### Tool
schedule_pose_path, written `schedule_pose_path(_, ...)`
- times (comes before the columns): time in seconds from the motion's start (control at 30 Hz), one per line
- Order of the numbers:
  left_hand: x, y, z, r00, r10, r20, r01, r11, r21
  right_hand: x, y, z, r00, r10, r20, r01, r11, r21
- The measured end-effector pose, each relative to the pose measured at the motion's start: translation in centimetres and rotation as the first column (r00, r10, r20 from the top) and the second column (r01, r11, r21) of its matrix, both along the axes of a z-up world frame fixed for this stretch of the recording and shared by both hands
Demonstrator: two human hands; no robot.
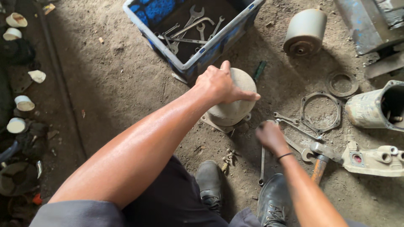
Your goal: The person removes various metal components and casings from a large mechanical part using several wrenches and a screwdriver while seated on the floor.
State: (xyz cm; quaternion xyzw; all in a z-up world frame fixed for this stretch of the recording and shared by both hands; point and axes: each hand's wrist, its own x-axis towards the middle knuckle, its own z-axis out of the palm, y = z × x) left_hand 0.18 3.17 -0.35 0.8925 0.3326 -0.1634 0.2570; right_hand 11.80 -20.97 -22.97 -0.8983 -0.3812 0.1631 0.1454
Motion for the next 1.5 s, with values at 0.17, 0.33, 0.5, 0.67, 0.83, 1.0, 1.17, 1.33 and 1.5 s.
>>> schedule_pose_path(0.17, -0.4, 0.0, -0.4, 0.998, -0.004, 0.062, 0.002, 1.0, 0.031, -0.5, 3.9, 8.8, 0.642, -0.142, -0.754, 0.581, 0.732, 0.357)
schedule_pose_path(0.33, -0.7, 0.2, -1.2, 0.992, 0.019, 0.122, -0.023, 0.999, 0.03, -3.7, 4.8, 13.1, 0.868, 0.298, -0.396, 0.056, 0.735, 0.676)
schedule_pose_path(0.5, -1.0, 0.6, -1.6, 0.987, 0.035, 0.154, -0.037, 0.999, 0.012, -5.5, 5.6, 13.1, 0.94, 0.326, 0.102, -0.303, 0.656, 0.692)
schedule_pose_path(0.67, -1.0, 0.2, -0.1, 0.981, -0.007, 0.193, -0.006, 0.998, 0.07, -7.2, 6.3, 13.8, 0.985, 0.167, 0.031, -0.144, 0.727, 0.671)
schedule_pose_path(0.83, -1.9, 0.9, 2.2, 0.938, -0.088, 0.335, 0.024, 0.981, 0.191, -6.3, 6.0, 16.6, 0.963, 0.174, 0.206, -0.268, 0.692, 0.67)
schedule_pose_path(1.0, -3.3, 1.6, 3.5, 0.926, -0.043, 0.374, 0.01, 0.996, 0.09, -6.4, 6.3, 19.0, 0.948, 0.176, 0.265, -0.315, 0.633, 0.707)
schedule_pose_path(1.17, -5.1, 3.4, 2.1, 0.844, 0.069, 0.532, -0.017, 0.995, -0.102, -6.6, 6.3, 19.1, 0.95, 0.161, 0.267, -0.307, 0.627, 0.716)
schedule_pose_path(1.33, -7.1, 3.6, 0.0, 0.854, 0.302, 0.424, -0.054, 0.861, -0.505, -6.2, 6.8, 18.9, 0.958, 0.161, 0.238, -0.283, 0.677, 0.679)
schedule_pose_path(1.5, -7.6, 2.1, -1.5, 0.84, 0.293, 0.456, -0.055, 0.884, -0.465, -6.2, 8.0, 20.8, 0.967, 0.168, 0.19, -0.247, 0.791, 0.559)
